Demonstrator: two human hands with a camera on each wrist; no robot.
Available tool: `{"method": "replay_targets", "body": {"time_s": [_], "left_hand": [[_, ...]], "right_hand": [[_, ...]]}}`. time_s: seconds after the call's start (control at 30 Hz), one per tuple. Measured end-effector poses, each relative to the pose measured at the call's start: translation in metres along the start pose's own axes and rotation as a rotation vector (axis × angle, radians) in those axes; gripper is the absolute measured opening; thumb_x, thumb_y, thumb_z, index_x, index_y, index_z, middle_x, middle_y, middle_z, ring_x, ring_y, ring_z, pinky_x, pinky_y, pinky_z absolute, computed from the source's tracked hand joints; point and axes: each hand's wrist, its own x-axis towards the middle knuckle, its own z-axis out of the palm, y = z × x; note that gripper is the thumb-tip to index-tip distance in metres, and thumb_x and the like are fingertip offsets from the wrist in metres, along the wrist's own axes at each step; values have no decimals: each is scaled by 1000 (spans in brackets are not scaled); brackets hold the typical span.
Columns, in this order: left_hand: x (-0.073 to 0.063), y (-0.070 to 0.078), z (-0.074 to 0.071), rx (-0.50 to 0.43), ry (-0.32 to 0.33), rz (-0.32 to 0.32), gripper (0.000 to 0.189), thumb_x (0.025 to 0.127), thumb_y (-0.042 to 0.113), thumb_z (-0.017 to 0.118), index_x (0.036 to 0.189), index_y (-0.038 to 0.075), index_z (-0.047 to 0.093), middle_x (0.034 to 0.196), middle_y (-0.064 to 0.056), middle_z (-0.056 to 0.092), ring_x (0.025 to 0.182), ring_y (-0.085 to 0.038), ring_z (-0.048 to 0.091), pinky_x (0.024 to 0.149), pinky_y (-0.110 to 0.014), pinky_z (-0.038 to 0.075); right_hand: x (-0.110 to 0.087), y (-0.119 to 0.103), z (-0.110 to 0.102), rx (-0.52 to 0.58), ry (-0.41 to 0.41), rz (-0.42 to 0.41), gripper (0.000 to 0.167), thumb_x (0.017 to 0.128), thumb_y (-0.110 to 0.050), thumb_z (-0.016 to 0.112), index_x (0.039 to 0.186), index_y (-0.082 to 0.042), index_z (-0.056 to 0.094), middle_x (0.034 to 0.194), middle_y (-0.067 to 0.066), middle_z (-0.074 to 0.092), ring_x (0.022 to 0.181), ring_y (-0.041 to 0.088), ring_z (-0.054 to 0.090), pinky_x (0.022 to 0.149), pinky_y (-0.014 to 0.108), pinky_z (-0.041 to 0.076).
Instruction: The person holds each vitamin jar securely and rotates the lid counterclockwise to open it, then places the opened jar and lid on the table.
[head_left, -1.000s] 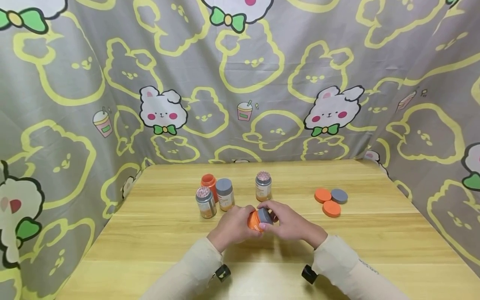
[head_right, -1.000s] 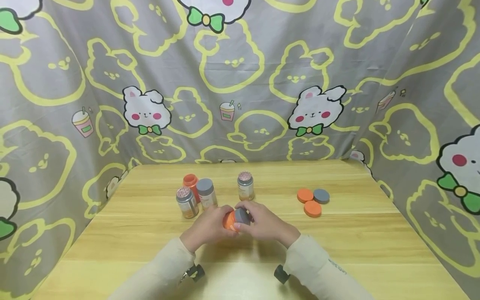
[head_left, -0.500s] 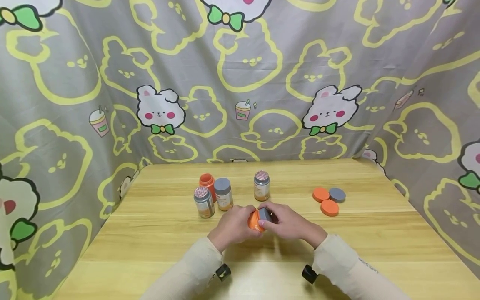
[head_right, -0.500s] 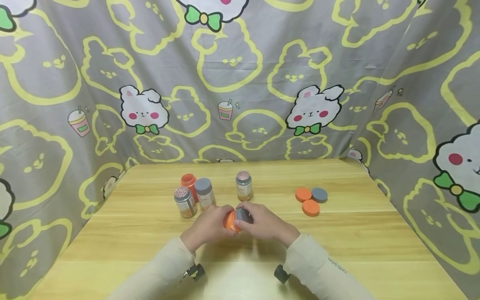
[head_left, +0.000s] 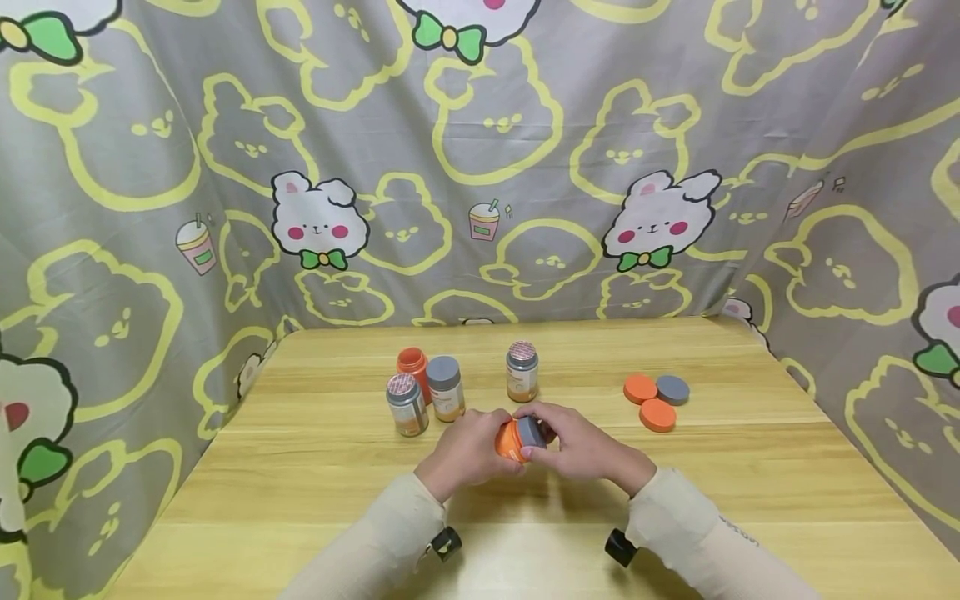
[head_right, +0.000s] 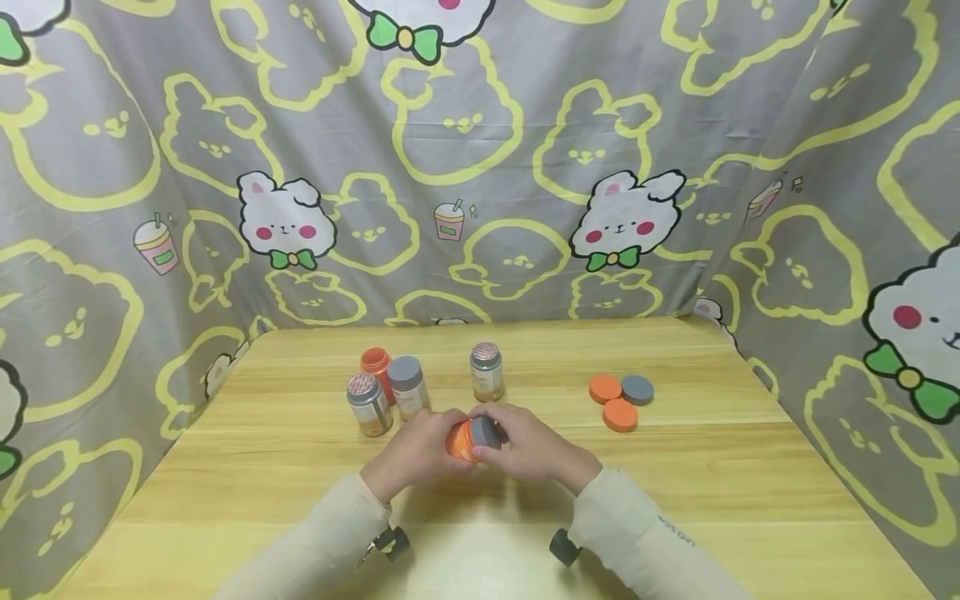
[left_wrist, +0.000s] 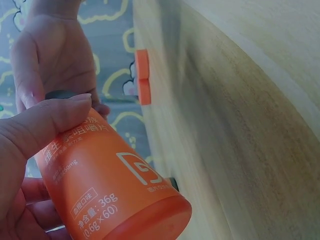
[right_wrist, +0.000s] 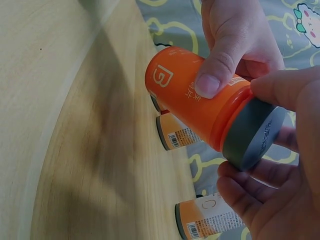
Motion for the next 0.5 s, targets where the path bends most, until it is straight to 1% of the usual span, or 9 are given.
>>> {"method": "replay_targets", "body": {"time_s": [0.2, 0.27, 0.33, 0.4, 0.5], "left_hand": [[0, -1, 1, -5, -1, -3, 53, 68, 37, 86, 107, 7, 64, 79, 4, 59, 65, -9, 53, 60, -23, 45], [0, -1, 1, -1, 2, 2, 53, 68, 37, 86, 107, 7, 64, 79, 4, 59, 65, -9, 53, 60, -23, 45], [0, -1, 1, 3, 5, 7, 53, 68, 37, 86, 106, 7, 64, 78, 4, 59, 65, -9, 53, 59, -23, 45], [0, -1, 1, 5, 13, 15, 52, 68, 36, 86, 106, 7, 64, 78, 3, 59, 65, -9, 52, 58, -23, 44], [-1, 0, 0, 6, 19, 26, 51, 68, 35, 86, 105, 7, 64, 78, 3, 59, 65, -10, 53, 58, -24, 44]], "right_hand": [[-1, 0, -1, -16, 6, -28, 40, 92, -22, 68, 128, -14, 52, 109, -3, 58, 91, 16, 58, 80, 41, 51], [-1, 1, -1, -23, 7, -30, 42, 92, -23, 68, 129, -13, 51, 108, -3, 58, 91, 15, 58, 80, 41, 51], [-1, 1, 0, -39, 11, -23, 45, 92, -26, 67, 131, -10, 50, 106, -4, 58, 90, 14, 58, 79, 40, 51], [-1, 1, 0, -58, 16, -3, 45, 94, -30, 65, 131, -8, 50, 101, -5, 58, 85, 14, 57, 76, 39, 51], [0, 1, 0, -104, 21, 28, 40, 96, -37, 60, 125, -9, 53, 91, -6, 57, 75, 11, 55, 68, 33, 50]]}}
